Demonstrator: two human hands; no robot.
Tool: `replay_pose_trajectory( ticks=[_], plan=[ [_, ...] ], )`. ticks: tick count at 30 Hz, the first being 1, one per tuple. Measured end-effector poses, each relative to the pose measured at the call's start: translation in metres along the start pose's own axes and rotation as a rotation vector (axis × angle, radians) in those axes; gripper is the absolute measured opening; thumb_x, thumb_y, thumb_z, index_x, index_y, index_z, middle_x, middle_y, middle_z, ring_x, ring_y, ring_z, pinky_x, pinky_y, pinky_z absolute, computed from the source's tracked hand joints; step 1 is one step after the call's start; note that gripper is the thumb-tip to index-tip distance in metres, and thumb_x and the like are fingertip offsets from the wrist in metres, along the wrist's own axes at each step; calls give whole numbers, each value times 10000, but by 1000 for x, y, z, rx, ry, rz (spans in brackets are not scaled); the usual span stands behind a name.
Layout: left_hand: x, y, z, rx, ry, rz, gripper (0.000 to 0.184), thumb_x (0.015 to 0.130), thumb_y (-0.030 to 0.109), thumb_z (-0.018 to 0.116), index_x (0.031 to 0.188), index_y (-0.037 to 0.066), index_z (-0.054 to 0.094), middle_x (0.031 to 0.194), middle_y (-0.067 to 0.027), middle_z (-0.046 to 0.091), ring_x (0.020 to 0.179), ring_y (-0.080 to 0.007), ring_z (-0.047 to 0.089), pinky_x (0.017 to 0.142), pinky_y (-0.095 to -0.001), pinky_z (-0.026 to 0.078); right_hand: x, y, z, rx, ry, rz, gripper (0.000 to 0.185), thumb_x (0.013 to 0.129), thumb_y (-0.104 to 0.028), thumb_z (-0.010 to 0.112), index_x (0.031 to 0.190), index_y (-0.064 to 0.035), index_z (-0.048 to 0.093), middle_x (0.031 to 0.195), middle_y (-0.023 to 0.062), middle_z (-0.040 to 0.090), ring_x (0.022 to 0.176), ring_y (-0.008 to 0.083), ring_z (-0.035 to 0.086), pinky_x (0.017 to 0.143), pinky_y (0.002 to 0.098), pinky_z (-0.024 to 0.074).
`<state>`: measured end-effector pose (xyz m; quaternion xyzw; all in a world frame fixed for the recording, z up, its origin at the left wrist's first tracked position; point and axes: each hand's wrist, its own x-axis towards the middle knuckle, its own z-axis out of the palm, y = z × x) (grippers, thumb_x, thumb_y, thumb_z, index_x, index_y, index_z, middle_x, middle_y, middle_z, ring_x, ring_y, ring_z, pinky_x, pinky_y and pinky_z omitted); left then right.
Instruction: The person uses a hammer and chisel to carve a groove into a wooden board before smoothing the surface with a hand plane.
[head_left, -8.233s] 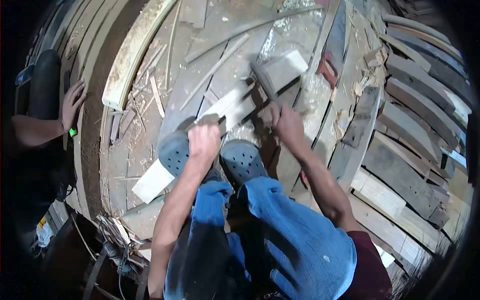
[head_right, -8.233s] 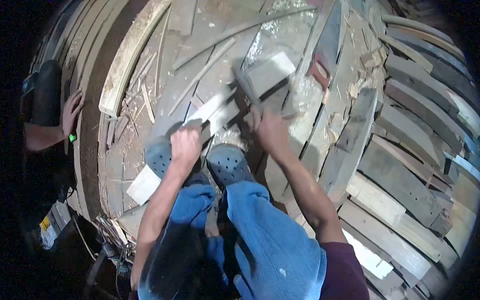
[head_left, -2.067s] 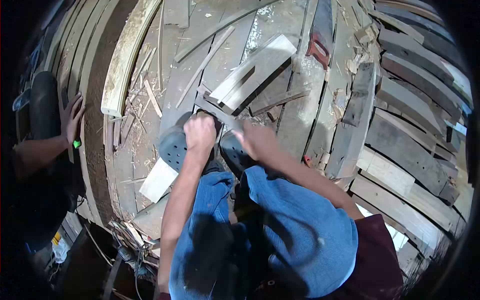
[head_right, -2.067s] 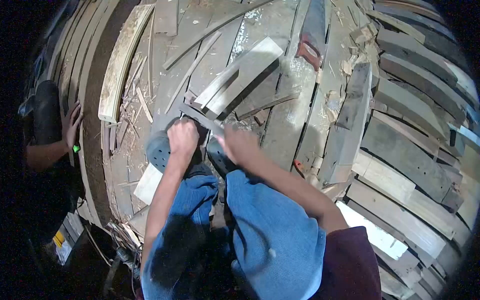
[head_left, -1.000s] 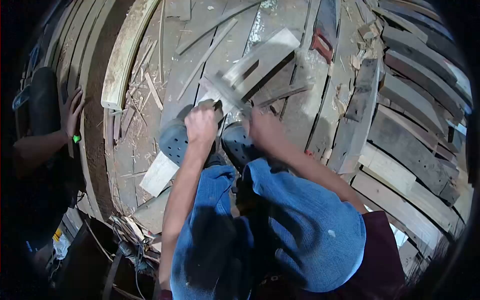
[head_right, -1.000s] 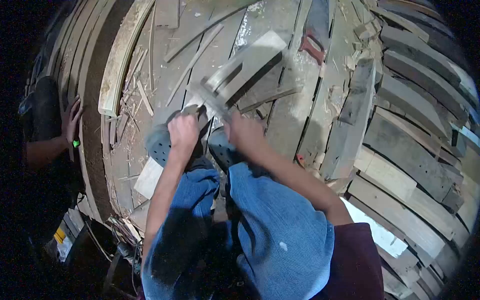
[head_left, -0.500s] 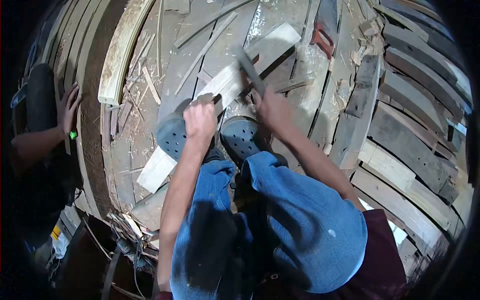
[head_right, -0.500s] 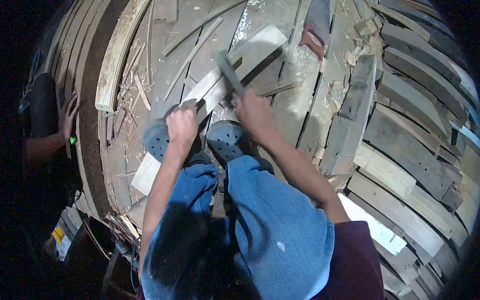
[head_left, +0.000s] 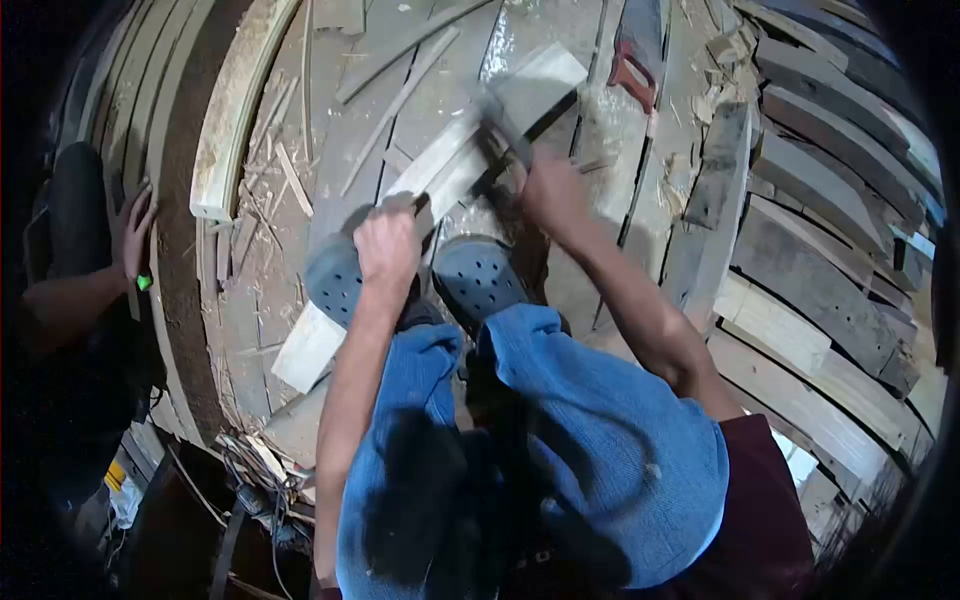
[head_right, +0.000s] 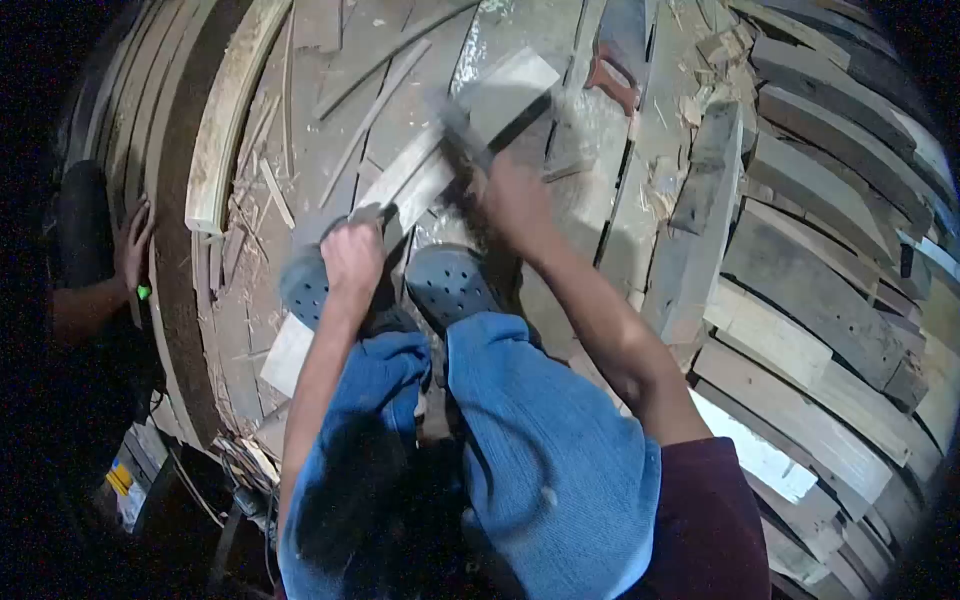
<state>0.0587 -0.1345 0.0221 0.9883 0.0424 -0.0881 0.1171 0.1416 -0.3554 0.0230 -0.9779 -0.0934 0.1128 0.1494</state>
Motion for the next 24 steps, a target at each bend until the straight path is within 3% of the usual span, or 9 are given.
replay_pose_trajectory(
  ticks=[5, 7, 8, 10, 15, 19, 20, 23, 24],
  plan=[
    [1, -6, 12, -26, 154, 62, 145, 820, 94, 568, 835, 18, 692, 749, -195, 677, 659, -357, 678, 588, -471, 547, -52, -37, 6, -23, -318, -64, 317, 856, -294, 628, 936, -8, 518, 672, 245, 629, 694, 440, 658, 653, 559, 518],
    [0, -3, 2, 3, 23, 22, 137, 784, 46, 571, 858, 54, 687, 922, -143, 684, 865, -305, 682, 700, -419, 561, -23, -3, -6, -30, -232, -27, 317, 867, -306, 618, 945, -5, 555, 738, 257, 643, 756, 434, 662, 685, 554, 516],
    [-2, -2, -2, 18, -11, 4, 140, 788, 45, 568, 868, 53, 683, 911, -143, 683, 855, -307, 683, 700, -421, 561, -8, 22, -12, 81, 19, -108, 349, 891, -333, 592, 946, 12, 586, 842, 279, 652, 829, 445, 650, 722, 546, 511],
    [0, 2, -3, -19, -4, 9, 146, 794, 48, 562, 888, 49, 674, 887, -145, 681, 832, -307, 684, 696, -433, 558, 29, 61, -58, -48, 53, 135, 403, 960, -358, 509, 976, 41, 567, 741, 300, 624, 750, 493, 616, 665, 546, 492],
    [2, 3, -6, -63, 162, 70, 82, 789, 48, 594, 854, 25, 638, 777, -148, 658, 736, -313, 669, 609, -440, 544, 37, 82, -107, 12, 152, 220, 458, 921, -402, 586, 864, 52, 589, 774, 311, 623, 778, 499, 609, 665, 548, 476],
    [10, 5, -34, -110, 245, 209, 96, 827, 120, 640, 835, 25, 631, 759, -141, 641, 694, -314, 644, 581, -448, 524, 47, 64, -95, 547, 332, -8, 441, 873, -418, 692, 878, 20, 641, 608, 36, 570, 513, 184, 546, 495, 347, 422],
    [12, 5, -44, -117, 242, 228, 94, 828, 117, 638, 849, 25, 638, 760, -139, 640, 698, -316, 641, 581, -448, 521, 49, 49, -101, 776, 193, 147, 443, 874, -434, 698, 904, 7, 661, 614, -57, 483, 517, 54, 416, 461, 261, 346],
    [17, 8, -79, -121, 233, 263, 181, 789, 78, 638, 957, 23, 673, 762, -133, 637, 738, -315, 636, 600, -438, 514, 61, 10, -131, 1026, -12, 397, 449, 835, -484, 722, 757, -51, 631, 573, -26, 519, 492, 73, 508, 454, 262, 388],
    [17, 10, -91, -121, 215, 262, 207, 778, 71, 639, 976, 23, 677, 760, -129, 636, 742, -313, 636, 605, -435, 515, 62, -3, -139, 1067, 8, 309, 431, 853, -476, 705, 829, -49, 655, 545, -38, 473, 438, 70, 452, 416, 256, 339]
  ],
)
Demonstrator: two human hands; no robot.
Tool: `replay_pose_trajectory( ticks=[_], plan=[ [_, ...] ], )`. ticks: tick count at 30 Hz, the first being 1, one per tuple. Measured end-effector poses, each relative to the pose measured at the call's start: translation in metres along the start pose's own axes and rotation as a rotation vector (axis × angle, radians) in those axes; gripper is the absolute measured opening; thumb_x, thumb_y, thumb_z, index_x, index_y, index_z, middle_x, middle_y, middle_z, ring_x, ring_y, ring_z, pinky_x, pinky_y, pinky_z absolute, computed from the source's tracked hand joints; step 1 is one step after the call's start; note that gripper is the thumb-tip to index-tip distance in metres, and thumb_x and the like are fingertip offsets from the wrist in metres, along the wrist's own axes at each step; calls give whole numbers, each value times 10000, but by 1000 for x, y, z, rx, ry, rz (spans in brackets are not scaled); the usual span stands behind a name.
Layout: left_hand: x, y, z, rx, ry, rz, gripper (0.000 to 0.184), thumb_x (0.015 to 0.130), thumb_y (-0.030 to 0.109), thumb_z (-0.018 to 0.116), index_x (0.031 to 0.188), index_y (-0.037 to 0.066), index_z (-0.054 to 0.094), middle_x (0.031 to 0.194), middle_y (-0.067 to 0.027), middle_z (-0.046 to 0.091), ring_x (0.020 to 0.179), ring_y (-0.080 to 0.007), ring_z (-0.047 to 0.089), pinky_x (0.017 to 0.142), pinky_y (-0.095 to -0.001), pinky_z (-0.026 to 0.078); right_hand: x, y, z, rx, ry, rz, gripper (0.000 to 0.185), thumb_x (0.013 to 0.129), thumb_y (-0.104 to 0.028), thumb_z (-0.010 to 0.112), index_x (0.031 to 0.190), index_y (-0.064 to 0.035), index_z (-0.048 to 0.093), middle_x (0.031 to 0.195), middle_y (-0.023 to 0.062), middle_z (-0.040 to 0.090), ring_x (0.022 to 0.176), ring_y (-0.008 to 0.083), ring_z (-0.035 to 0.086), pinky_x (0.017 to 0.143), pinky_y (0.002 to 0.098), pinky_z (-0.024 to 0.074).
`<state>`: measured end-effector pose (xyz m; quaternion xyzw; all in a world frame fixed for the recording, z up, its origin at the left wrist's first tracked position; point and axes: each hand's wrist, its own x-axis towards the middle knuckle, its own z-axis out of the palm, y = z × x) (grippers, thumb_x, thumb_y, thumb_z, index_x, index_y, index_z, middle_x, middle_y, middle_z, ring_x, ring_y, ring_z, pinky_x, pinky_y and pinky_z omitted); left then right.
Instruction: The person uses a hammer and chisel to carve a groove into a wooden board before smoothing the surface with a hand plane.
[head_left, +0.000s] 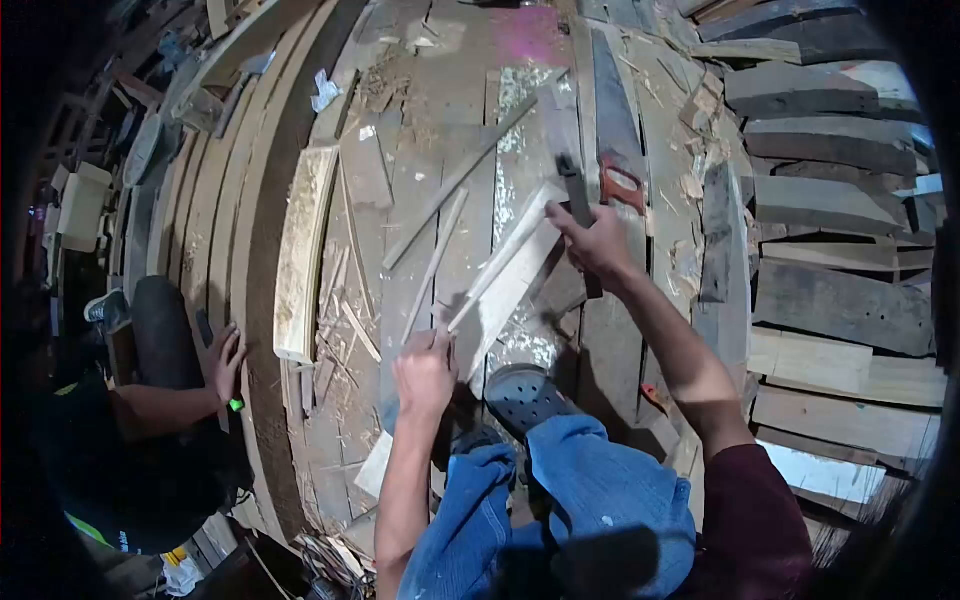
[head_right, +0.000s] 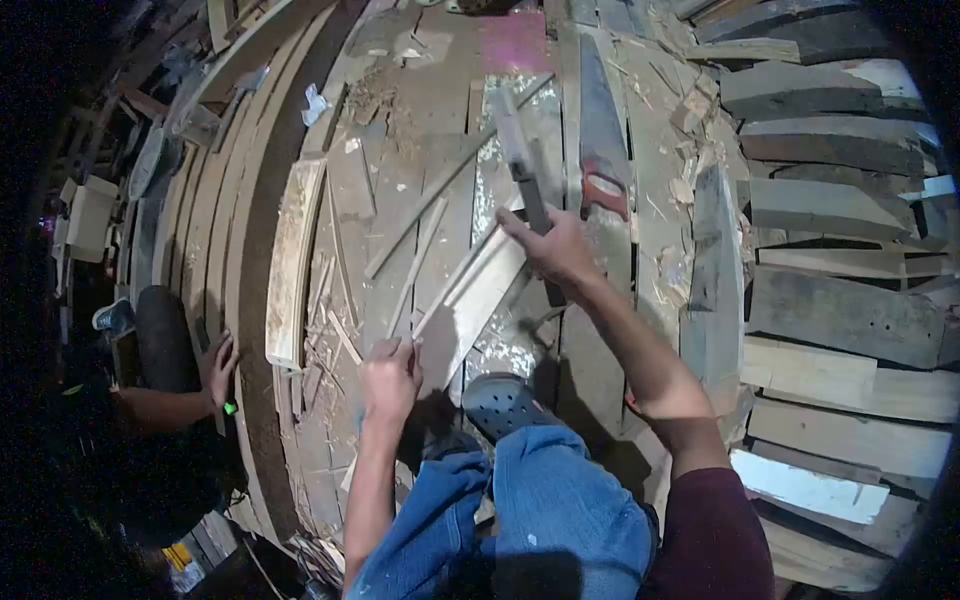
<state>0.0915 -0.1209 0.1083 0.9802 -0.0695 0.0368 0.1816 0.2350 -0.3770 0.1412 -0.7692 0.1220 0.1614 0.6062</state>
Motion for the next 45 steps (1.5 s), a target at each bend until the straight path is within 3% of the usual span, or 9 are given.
replay_pose_trajectory(
  ticks=[10, 21, 26, 30, 33, 35, 37, 40, 45],
  plan=[
    [14, -13, -75, -280, 287, 28, 275, 657, -84, 681, 918, 4, 691, 752, -135, 646, 657, -280, 618, 591, -371, 495, -19, -49, 4, 401, -207, -294, 183, 898, -171, 697, 817, -26, 620, 544, -66, 461, 407, 27, 394, 373, 218, 278],
    [26, -18, -141, -5, 407, 223, 264, 642, -49, 673, 887, 48, 691, 773, -84, 649, 707, -261, 637, 849, -459, 533, -59, -63, -21, 47, -490, 18, 258, 858, -260, 731, 877, -8, 679, 528, -46, 474, 408, 48, 406, 379, 234, 281],
    [33, -22, -146, 93, 425, 222, 190, 713, 99, 721, 899, 136, 708, 861, 1, 679, 932, -215, 637, 1104, -538, 249, -70, -54, -21, -109, -746, 39, 342, 855, -329, 740, 972, -9, 705, 570, -42, 528, 467, 39, 469, 406, 217, 316],
    [47, -21, -140, 189, 500, 145, 364, 743, 174, 735, 1097, 247, 697, 1220, -24, 642, 1177, -270, 540, 1100, -557, 241, -73, -25, -13, -92, -859, 79, 335, 883, -337, 712, 941, -10, 671, 573, -46, 530, 475, 27, 475, 401, 209, 321],
    [55, 9, -90, -286, 734, -174, 676, 808, 174, 741, 1418, 108, 457, 1321, -213, 558, 1193, -322, 535, 1079, -499, 336, -81, -13, 6, -4, -811, 97, 301, 897, -324, 698, 870, -29, 645, 575, -53, 522, 475, 24, 466, 396, 213, 318],
    [39, 27, -54, -863, 193, -424, 710, 860, 132, 712, 1460, 9, 353, 1134, -186, 644, 1006, -229, 617, 966, -376, 463, -88, -2, 20, 24, -697, 90, 284, 906, -311, 689, 838, -42, 627, 575, -58, 513, 474, 23, 459, 395, 217, 320],
    [30, 45, -19, -1200, 157, -401, 505, 894, 81, 673, 1350, -22, 484, 871, -51, 642, 789, -79, 578, 777, -249, 499, -92, 14, 30, 101, -660, 104, 264, 916, -295, 677, 849, -46, 621, 571, -62, 499, 475, 24, 450, 405, 214, 320],
    [23, 51, -23, -1339, -57, -420, 432, 928, 52, 620, 1315, -85, 489, 991, -6, 653, 860, -31, 574, 768, -193, 474, -104, 26, 43, 162, -584, 96, 268, 914, -289, 682, 810, -55, 602, 565, -57, 503, 475, 24, 451, 411, 211, 319],
    [31, 41, -27, -1429, 66, -475, 331, 935, 57, 612, 1238, -71, 579, 927, -25, 679, 816, -59, 608, 739, -220, 500, -117, 20, 58, 163, -525, 50, 267, 917, -265, 679, 784, -50, 596, 566, -60, 502, 475, 28, 449, 422, 218, 329]
  ],
)
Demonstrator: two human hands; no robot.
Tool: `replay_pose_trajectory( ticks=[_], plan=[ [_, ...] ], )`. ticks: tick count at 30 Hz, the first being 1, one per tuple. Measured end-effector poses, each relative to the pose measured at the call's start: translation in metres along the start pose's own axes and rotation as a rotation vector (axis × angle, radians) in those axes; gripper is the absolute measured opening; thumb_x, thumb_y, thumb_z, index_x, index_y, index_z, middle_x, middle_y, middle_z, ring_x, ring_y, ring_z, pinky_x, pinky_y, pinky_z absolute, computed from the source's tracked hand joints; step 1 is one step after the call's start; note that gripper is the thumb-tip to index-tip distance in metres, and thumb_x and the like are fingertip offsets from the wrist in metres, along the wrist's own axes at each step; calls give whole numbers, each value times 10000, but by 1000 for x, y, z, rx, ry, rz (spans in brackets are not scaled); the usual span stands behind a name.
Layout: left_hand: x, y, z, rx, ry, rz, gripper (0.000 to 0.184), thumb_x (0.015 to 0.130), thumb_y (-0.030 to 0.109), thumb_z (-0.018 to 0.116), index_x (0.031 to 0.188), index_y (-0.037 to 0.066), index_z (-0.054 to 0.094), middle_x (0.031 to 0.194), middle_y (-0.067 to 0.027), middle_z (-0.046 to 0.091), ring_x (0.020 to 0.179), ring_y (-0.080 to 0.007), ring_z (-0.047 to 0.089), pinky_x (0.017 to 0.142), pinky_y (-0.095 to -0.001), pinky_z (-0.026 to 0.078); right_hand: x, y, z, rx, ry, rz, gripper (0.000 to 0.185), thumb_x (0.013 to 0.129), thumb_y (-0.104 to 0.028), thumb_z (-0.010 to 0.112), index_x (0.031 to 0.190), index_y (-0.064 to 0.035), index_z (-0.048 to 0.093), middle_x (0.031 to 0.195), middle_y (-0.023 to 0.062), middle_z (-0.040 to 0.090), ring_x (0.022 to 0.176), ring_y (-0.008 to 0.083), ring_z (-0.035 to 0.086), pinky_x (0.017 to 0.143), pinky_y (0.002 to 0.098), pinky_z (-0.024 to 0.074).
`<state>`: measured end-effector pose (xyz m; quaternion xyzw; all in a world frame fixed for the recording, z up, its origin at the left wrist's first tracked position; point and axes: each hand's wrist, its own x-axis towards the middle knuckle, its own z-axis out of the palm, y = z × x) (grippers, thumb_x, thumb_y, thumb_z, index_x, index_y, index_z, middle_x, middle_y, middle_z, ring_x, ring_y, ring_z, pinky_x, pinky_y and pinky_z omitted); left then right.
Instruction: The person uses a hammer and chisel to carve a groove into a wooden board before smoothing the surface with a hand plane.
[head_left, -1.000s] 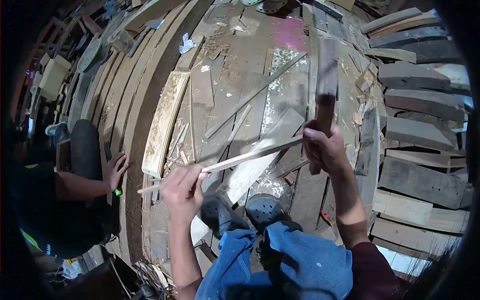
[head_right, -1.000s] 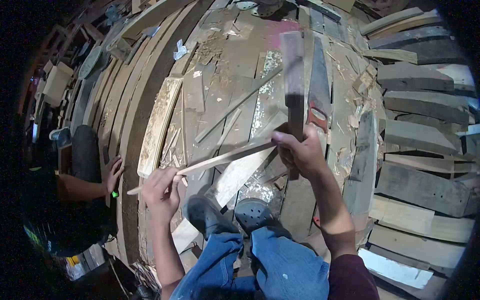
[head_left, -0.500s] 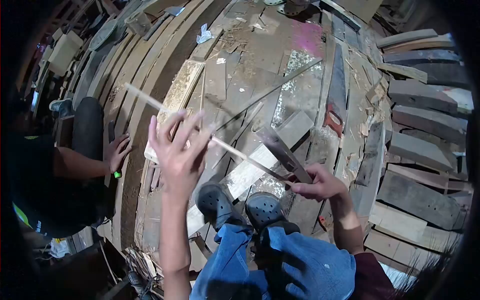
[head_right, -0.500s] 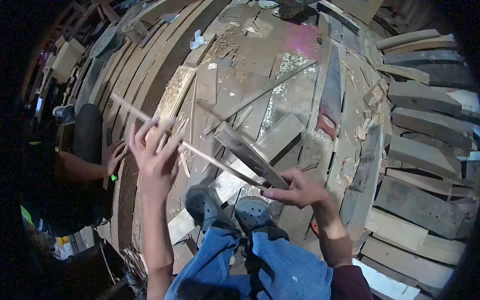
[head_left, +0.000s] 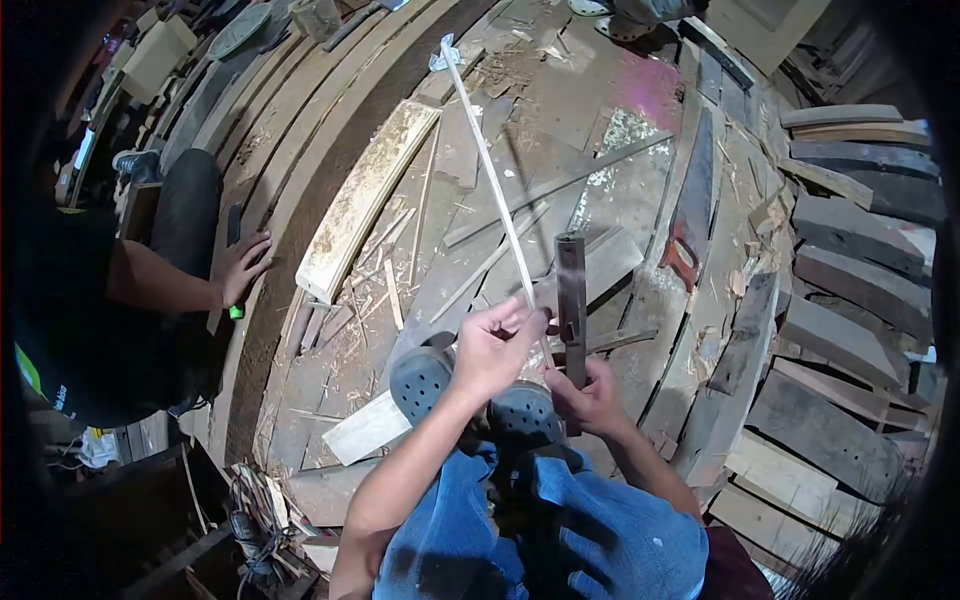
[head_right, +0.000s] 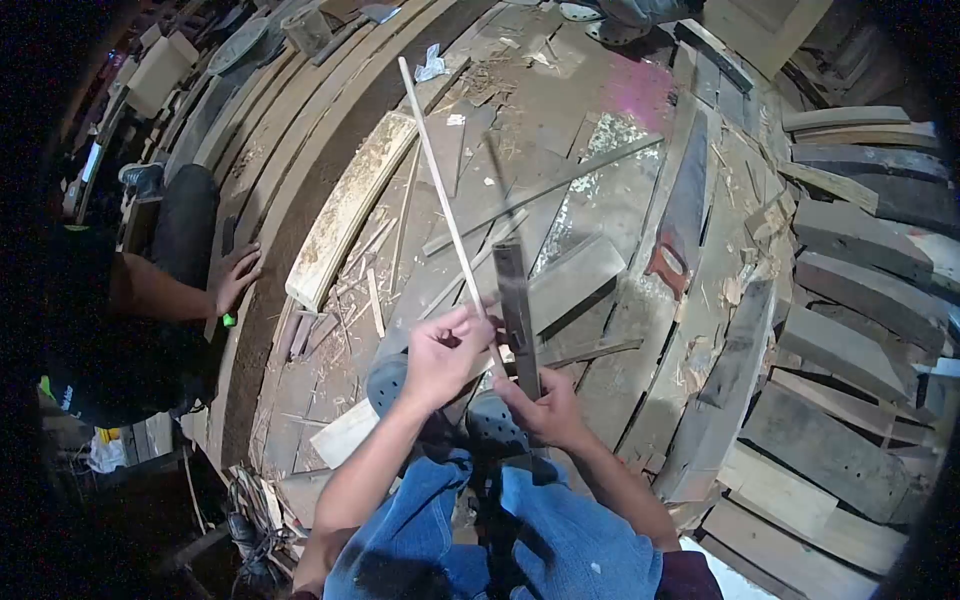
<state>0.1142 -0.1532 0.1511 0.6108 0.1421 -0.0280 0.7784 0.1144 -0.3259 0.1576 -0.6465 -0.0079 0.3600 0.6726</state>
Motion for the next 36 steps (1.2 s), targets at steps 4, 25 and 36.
replay_pose_trajectory(
  ticks=[4, 25, 36],
  plan=[
    [10, 18, -5, -15, 57, 32, 233, 961, 121, 591, 1060, -72, 675, 932, -97, 721, 840, -83, 650, 729, -226, 513, -2, 14, 1, 28, -66, -16, 221, 927, -248, 655, 909, -31, 618, 575, -54, 501, 476, 30, 448, 430, 212, 337],
    [16, 20, -9, 24, -294, 87, 153, 850, -105, 598, 897, 20, 522, 775, 97, 279, 715, -10, 300, 648, -155, 286, -8, 22, 5, 120, 30, -15, 202, 936, -236, 653, 942, -36, 630, 602, -51, 530, 500, 30, 473, 437, 209, 344],
    [14, -30, -31, 233, -290, -72, 377, 926, 23, 595, 1298, -11, 551, 1080, -58, 684, 918, -100, 641, 851, -277, 519, 4, 52, -32, 66, 270, -25, 365, 1022, -341, 442, 977, -27, 622, 633, -24, 492, 538, 56, 462, 480, 237, 371]
  ],
)
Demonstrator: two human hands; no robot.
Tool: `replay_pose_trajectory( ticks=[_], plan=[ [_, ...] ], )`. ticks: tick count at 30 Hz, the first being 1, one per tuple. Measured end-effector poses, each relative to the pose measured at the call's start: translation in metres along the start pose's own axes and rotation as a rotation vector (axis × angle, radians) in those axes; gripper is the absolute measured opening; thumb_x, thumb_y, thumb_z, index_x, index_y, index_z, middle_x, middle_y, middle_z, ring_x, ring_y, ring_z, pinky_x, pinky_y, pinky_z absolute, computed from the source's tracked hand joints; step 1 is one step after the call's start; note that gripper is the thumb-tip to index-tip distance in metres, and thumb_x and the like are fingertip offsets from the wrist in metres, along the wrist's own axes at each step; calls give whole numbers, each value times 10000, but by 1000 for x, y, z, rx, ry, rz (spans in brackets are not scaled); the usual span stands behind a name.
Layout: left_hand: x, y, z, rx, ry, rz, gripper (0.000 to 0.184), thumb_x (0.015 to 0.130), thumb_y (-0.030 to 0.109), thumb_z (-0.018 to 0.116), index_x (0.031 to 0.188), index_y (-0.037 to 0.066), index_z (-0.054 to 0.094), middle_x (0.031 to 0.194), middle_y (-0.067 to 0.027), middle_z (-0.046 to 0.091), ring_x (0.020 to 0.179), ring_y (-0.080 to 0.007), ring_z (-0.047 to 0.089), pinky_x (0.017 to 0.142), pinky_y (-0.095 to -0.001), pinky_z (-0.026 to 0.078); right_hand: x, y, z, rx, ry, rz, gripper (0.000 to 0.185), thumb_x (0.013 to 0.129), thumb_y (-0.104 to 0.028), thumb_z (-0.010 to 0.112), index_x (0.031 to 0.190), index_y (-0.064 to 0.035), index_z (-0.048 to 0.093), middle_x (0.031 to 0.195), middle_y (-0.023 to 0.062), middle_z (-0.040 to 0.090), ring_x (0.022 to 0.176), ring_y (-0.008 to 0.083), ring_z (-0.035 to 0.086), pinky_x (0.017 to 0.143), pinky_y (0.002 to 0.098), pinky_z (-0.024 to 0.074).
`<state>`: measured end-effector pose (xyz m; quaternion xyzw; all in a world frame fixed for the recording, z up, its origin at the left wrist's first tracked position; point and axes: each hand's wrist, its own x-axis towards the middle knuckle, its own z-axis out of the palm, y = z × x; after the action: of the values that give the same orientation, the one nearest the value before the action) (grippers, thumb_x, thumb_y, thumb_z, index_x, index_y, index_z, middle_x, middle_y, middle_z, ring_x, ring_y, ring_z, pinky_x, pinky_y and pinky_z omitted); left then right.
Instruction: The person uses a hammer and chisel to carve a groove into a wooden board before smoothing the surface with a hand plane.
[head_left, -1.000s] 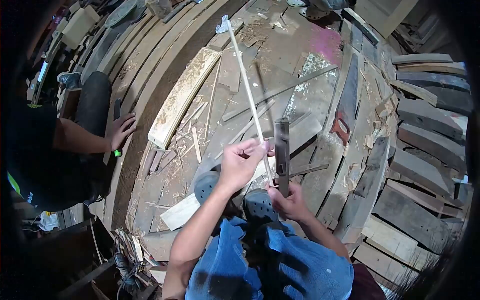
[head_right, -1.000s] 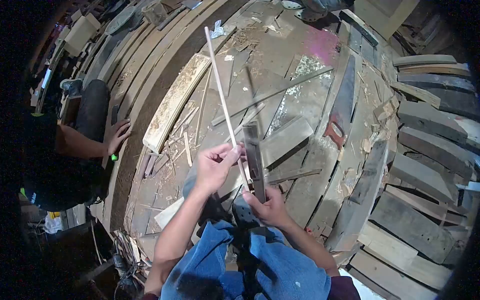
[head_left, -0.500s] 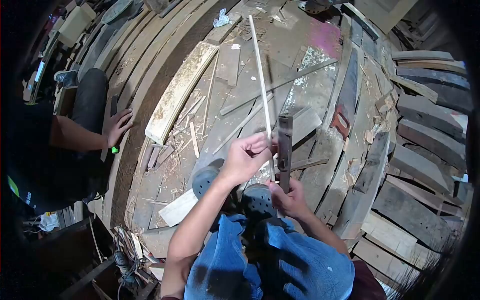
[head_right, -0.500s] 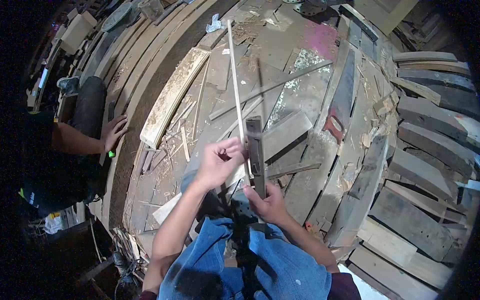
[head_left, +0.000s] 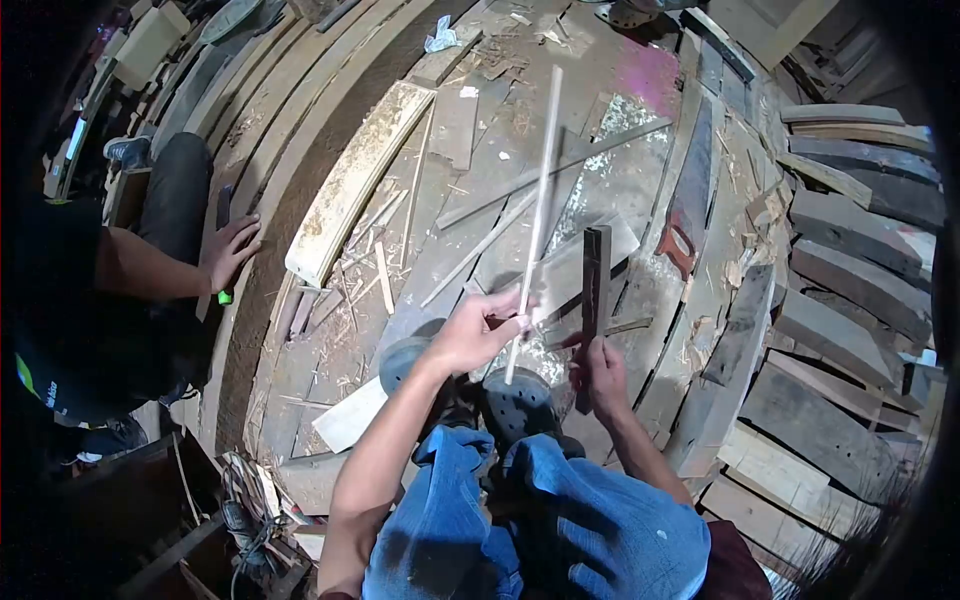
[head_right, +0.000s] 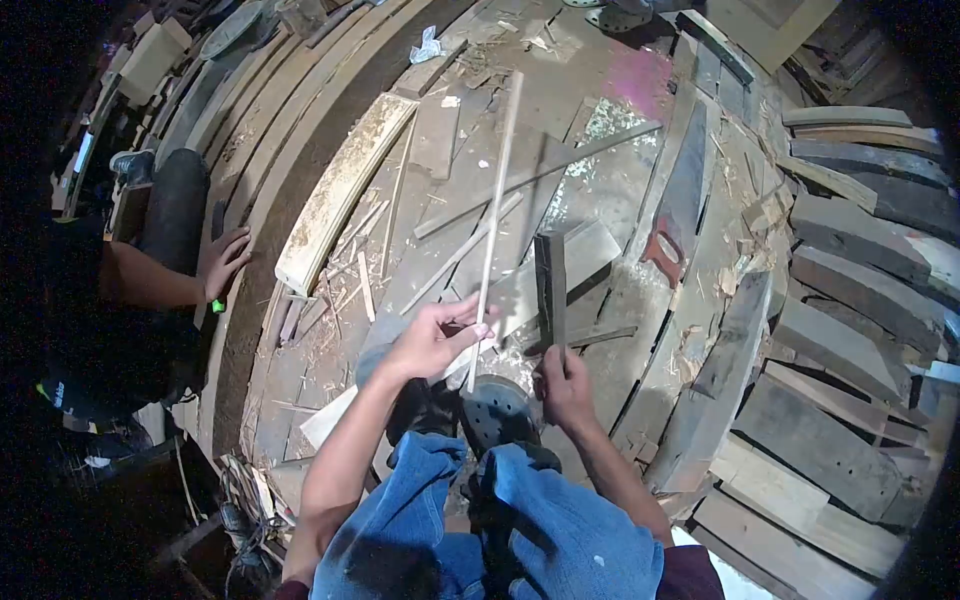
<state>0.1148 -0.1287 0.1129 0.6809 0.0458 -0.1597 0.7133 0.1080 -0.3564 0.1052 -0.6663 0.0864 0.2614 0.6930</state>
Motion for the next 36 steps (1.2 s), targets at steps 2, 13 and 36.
replay_pose_trajectory(
  ticks=[2, 13, 36],
  plan=[
    [2, -23, 3, 181, 23, 37, 254, 920, 70, 591, 1152, -27, 627, 930, -152, 695, 801, -207, 668, 759, -329, 523, 13, 19, -13, -172, 57, -120, 341, 1027, -321, 440, 956, -36, 613, 629, -24, 492, 551, 65, 455, 498, 249, 370],
    [3, -97, 8, 1047, 133, 218, 160, 786, 46, 579, 928, -9, 627, 879, -225, 648, 843, -368, 665, 698, -457, 537, 43, 53, 2, -735, 58, -318, 326, 925, -304, 625, 986, 11, 564, 753, 217, 656, 706, 383, 656, 589, 417, 486],
    [-6, -97, 34, 1417, 221, -97, 113, 725, 74, 650, 796, 12, 713, 923, -155, 625, 864, -285, 657, 613, -358, 578, 16, 102, -3, -447, -152, 175, 387, 1021, -379, 433, 946, -11, 529, 649, 88, 522, 594, 171, 497, 577, 366, 423]
  ],
)
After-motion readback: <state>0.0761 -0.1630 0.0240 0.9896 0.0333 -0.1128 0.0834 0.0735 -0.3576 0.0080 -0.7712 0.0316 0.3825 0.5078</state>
